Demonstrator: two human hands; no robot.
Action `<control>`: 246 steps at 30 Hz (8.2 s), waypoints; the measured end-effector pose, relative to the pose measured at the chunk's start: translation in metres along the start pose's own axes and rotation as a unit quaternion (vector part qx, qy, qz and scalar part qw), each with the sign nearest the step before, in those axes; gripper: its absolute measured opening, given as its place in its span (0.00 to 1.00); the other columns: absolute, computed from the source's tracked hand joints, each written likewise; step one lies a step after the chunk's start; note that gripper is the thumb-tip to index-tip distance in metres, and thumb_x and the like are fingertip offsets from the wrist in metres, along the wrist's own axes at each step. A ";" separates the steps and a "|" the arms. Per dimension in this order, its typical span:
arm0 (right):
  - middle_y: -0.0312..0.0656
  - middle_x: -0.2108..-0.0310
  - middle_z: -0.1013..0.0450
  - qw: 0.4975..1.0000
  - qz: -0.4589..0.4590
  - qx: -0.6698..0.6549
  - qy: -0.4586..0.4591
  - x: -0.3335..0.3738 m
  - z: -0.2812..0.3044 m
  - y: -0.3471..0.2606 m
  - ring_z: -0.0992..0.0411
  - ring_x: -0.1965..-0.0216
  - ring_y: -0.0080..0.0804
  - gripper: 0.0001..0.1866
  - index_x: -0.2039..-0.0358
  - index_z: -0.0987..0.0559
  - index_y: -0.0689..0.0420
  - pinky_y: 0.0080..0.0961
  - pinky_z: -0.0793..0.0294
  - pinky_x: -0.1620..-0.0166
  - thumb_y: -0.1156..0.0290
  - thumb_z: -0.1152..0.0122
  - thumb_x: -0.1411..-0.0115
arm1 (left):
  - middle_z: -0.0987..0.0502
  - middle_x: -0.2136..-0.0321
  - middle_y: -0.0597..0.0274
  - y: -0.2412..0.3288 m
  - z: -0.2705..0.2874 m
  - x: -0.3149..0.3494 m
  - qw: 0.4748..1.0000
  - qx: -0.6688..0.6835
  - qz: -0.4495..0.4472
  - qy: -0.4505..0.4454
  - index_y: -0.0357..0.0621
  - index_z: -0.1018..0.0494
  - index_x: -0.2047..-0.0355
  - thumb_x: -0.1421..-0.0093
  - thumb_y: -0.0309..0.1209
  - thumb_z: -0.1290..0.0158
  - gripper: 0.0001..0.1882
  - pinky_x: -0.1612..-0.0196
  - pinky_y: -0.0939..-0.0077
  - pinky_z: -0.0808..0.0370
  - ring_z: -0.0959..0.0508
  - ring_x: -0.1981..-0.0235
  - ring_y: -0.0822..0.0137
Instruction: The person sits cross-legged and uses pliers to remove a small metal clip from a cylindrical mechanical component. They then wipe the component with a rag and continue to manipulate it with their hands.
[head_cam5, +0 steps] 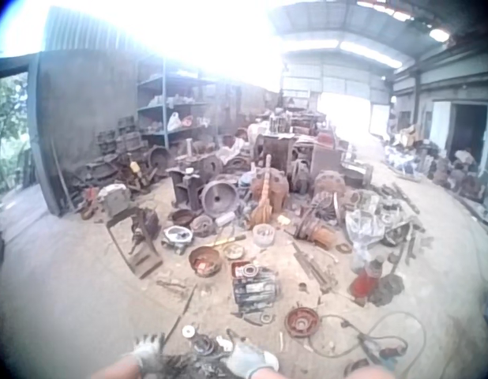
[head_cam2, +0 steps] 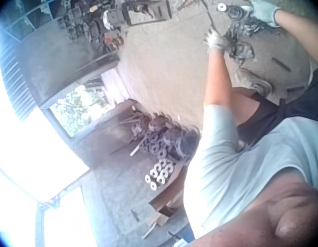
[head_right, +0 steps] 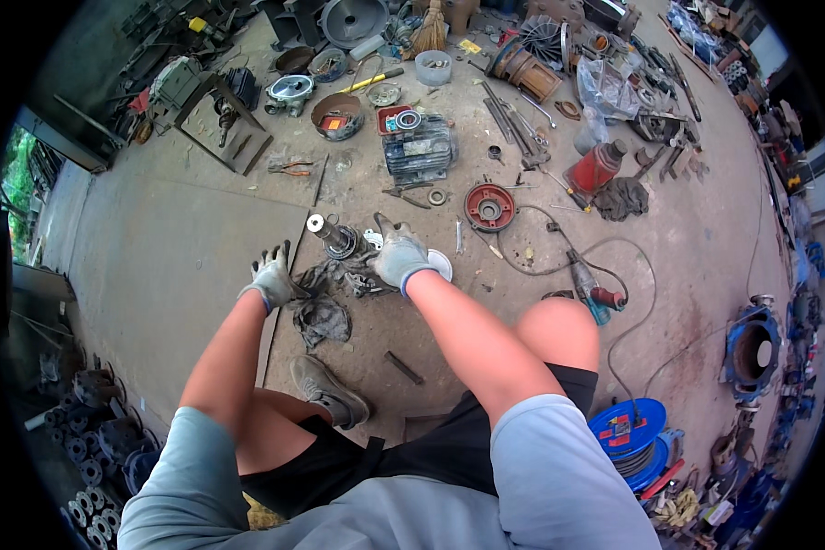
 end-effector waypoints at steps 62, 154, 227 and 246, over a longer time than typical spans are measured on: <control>0.54 0.50 0.23 0.926 0.275 -0.214 0.148 0.239 0.141 -0.041 0.25 0.47 0.58 0.20 0.49 0.20 0.54 0.53 0.27 0.45 0.55 0.38 0.35 | 0.20 0.49 0.53 0.257 0.082 0.315 0.814 0.433 -0.388 0.004 0.38 0.29 0.38 0.39 0.25 0.40 0.27 0.45 0.66 0.23 0.19 0.48 0.58; 0.34 0.72 0.26 0.865 0.130 -0.359 0.325 0.137 0.246 0.041 0.28 0.72 0.22 0.22 0.63 0.21 0.60 0.23 0.28 0.68 0.51 0.43 0.25 | 0.23 0.72 0.80 -0.064 -0.352 0.133 0.186 0.917 0.342 0.081 0.53 0.26 0.52 0.27 0.39 0.47 0.09 0.83 0.90 0.41 0.21 0.76 0.84; 0.38 0.77 0.25 0.906 0.187 -0.277 0.260 0.161 0.237 -0.004 0.30 0.76 0.28 0.15 0.64 0.16 0.63 0.29 0.30 0.69 0.63 0.39 0.27 | 0.16 0.67 0.50 -0.115 -0.364 0.196 0.422 0.644 0.636 -0.054 0.40 0.26 0.53 0.28 0.41 0.48 0.16 0.75 0.69 0.21 0.15 0.71 0.59; 0.41 0.71 0.21 0.602 0.085 -0.790 -0.079 0.133 0.134 -0.023 0.20 0.73 0.37 0.18 0.62 0.24 0.51 0.34 0.18 0.68 0.50 0.49 0.24 | 0.26 0.41 0.56 0.190 0.119 0.318 0.597 0.761 -0.235 -0.100 0.43 0.38 0.31 0.30 0.19 0.51 0.28 0.43 0.71 0.24 0.23 0.44 0.68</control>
Point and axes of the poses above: each hand's wrist, its own x-axis away from the middle knuckle, its own z-axis out of the back of the hand, y = z × x, the point moved 8 cm from there along -x, towards the middle knuckle
